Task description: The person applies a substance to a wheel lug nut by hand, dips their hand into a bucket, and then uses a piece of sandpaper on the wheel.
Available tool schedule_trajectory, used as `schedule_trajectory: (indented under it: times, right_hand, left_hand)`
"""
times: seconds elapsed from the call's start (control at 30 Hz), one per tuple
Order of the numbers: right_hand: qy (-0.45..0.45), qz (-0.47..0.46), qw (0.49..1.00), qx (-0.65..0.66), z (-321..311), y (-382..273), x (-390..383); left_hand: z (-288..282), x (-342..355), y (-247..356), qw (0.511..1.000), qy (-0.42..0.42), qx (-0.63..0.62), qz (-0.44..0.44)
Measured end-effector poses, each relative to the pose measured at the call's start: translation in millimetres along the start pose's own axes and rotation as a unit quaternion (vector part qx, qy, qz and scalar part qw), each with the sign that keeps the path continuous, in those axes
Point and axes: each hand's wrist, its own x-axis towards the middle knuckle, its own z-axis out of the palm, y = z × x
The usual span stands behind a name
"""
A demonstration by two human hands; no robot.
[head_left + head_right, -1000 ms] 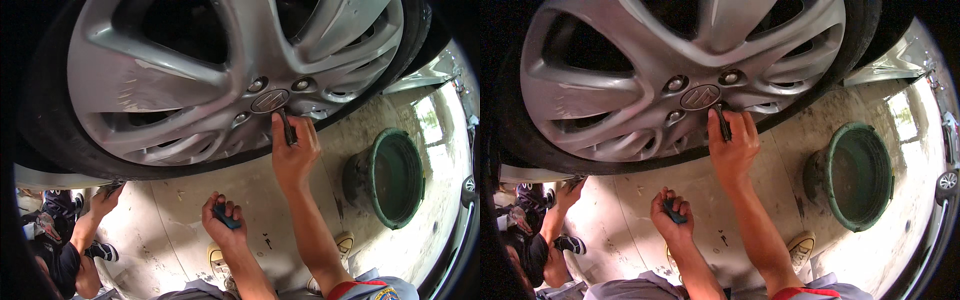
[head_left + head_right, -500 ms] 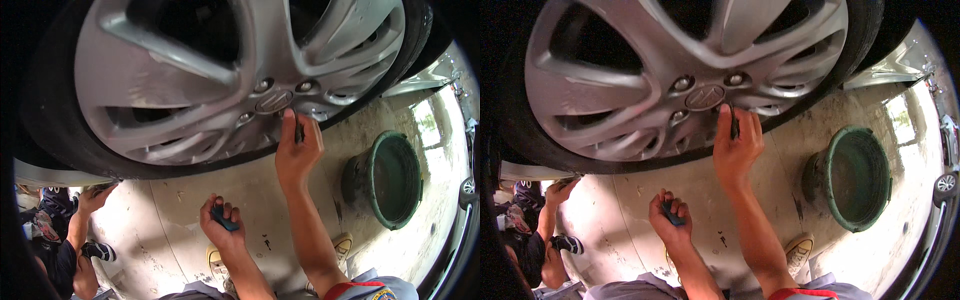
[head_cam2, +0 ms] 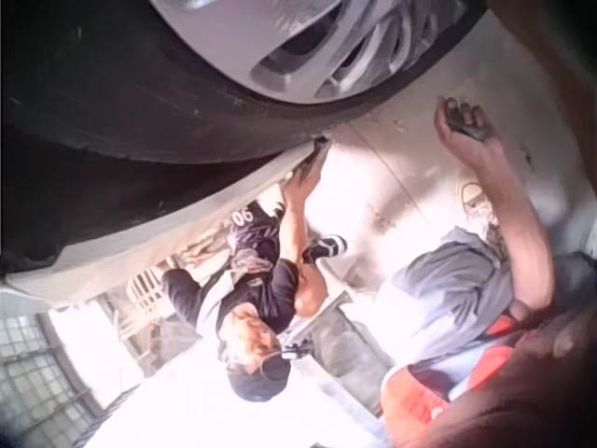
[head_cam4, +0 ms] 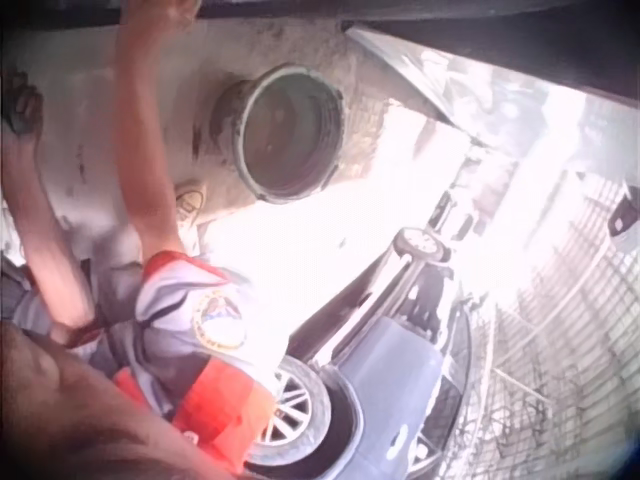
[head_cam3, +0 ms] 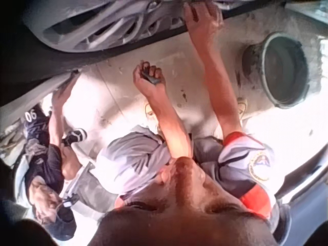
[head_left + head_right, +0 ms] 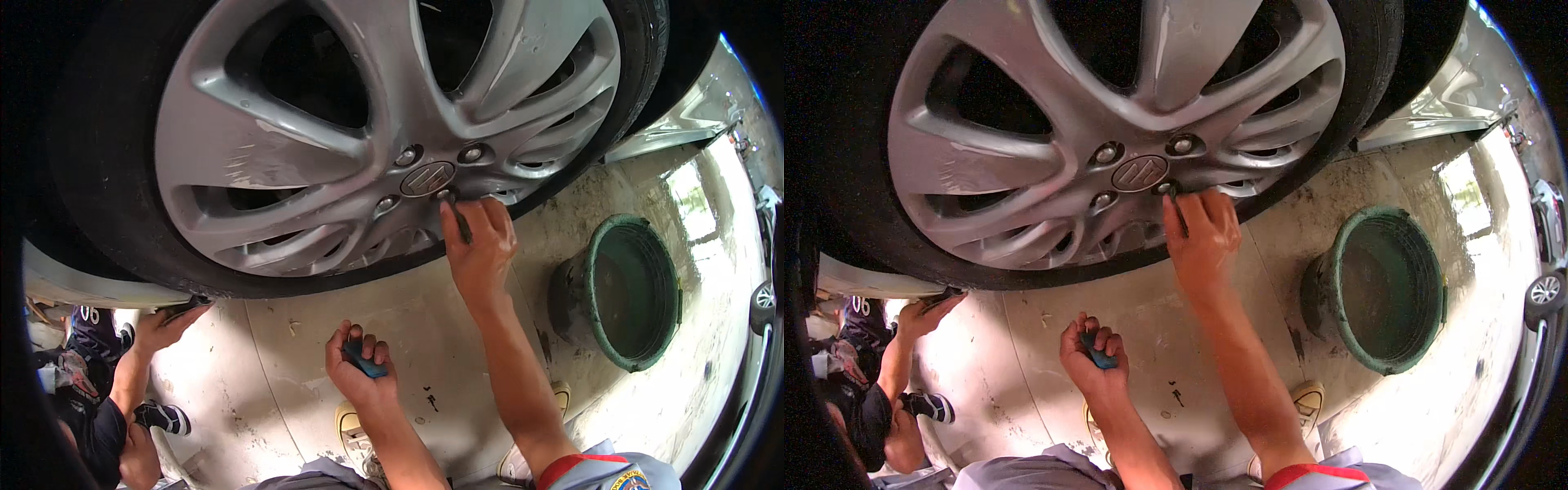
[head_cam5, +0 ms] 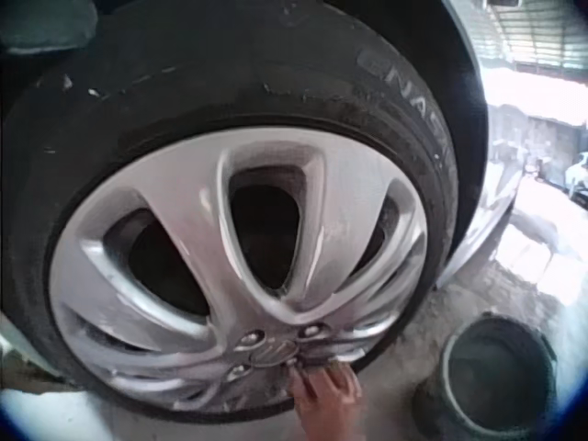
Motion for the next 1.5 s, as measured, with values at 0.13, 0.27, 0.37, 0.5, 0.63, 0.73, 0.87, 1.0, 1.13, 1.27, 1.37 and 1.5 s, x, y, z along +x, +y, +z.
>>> schedule_trajectory:
  times: [0.13,0.27,0.37,0.5,0.63,0.73,0.87,1.0,1.13,1.27,1.37,1.5]
  right_hand:
    - [-0.058,0.054,0.996,-0.038,-58,-1,2]
    - [0.09,0.167,0.954,-0.23,-138,32,25]
    - [-0.011,0.183,0.922,-0.34,-200,67,37]
    - [-0.51,0.297,0.682,-0.431,-200,108,65]
    - [-0.676,-0.029,0.509,-0.532,-206,141,30]
    - [-0.744,-0.046,0.445,-0.496,-235,164,6]
    - [-0.643,0.251,0.553,-0.467,-262,245,-30]
    - [-0.594,0.129,0.598,-0.523,-309,388,-119]
    - [-0.7,0.179,0.625,-0.295,-288,362,-93]
    - [-0.629,0.328,0.649,-0.276,-300,346,-40]
    - [-0.633,0.215,0.612,-0.422,-271,328,-45]
    - [-0.675,0.148,0.57,-0.445,-299,422,-101]
  left_hand:
    - [-7,-1,-5,0.999,-0.028,0.006,-0.027]
    - [-9,1,-9,0.997,-0.03,-0.025,-0.061]
    - [-4,-1,-18,0.996,-0.039,-0.013,-0.078]
    - [-2,-5,-41,0.994,-0.043,-0.014,-0.101]
    - [12,-13,-55,0.993,-0.027,0.007,-0.117]
    - [19,-14,-56,0.994,-0.009,0.011,-0.11]
    - [12,-8,-45,0.995,-0.011,-0.013,-0.101]
    - [14,-5,-54,0.995,-0.017,-0.021,-0.097]
    - [8,0,-32,0.998,-0.021,-0.003,-0.061]
    - [13,-6,-39,0.998,-0.025,0.007,-0.058]
    - [15,-7,-31,0.998,-0.02,0.029,-0.054]
    - [14,-8,-62,0.993,-0.033,-0.014,-0.113]
